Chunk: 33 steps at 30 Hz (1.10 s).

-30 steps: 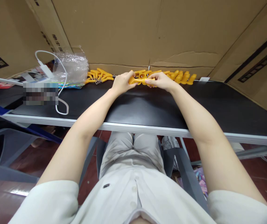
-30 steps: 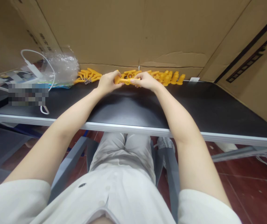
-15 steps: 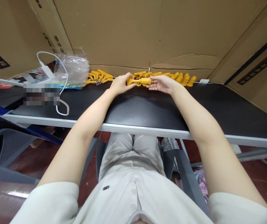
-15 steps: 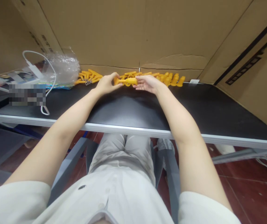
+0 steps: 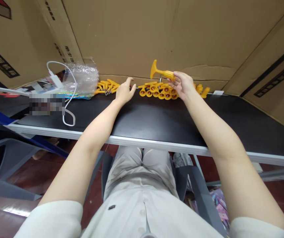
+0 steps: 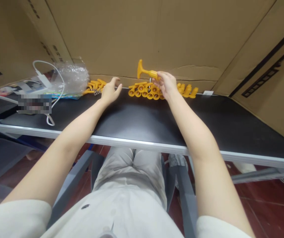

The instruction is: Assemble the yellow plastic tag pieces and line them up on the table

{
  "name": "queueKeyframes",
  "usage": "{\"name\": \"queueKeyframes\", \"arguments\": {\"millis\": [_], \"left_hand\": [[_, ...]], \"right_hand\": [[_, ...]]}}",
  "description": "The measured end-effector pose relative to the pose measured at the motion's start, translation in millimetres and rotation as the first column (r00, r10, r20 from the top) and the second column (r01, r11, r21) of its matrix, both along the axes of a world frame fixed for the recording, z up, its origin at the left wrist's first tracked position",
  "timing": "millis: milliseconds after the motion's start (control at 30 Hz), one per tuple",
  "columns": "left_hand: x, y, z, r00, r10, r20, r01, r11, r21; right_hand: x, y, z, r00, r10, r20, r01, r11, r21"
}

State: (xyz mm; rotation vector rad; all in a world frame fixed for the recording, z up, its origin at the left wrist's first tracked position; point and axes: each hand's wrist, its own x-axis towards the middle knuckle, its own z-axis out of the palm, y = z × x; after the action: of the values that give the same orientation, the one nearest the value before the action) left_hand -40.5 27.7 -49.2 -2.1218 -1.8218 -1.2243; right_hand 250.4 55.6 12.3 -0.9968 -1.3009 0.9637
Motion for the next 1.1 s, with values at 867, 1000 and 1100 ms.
{"name": "queueKeyframes", "arguments": {"millis": [867,1000,1100], "left_hand": [[1,-5,3.6,0.998,0.016,-0.057,-0.022,0.994,-0.103],[-2,-1,0.6,0.998,0.008,-0.066,-0.016,0.993,-0.118],[-4,3,-1.4,0.998,-0.018,-0.067,0.011,0.995,-0.101]], "right_hand": [[-103,12,-43,0.141,-0.303,0.942,-0.31,0.89,0.333],[-104,17,-47,0.181,-0.325,0.928,-0.293,0.883,0.366],[-105,21,-51,0.197,-0.335,0.921,-0.289,0.878,0.381]]}}
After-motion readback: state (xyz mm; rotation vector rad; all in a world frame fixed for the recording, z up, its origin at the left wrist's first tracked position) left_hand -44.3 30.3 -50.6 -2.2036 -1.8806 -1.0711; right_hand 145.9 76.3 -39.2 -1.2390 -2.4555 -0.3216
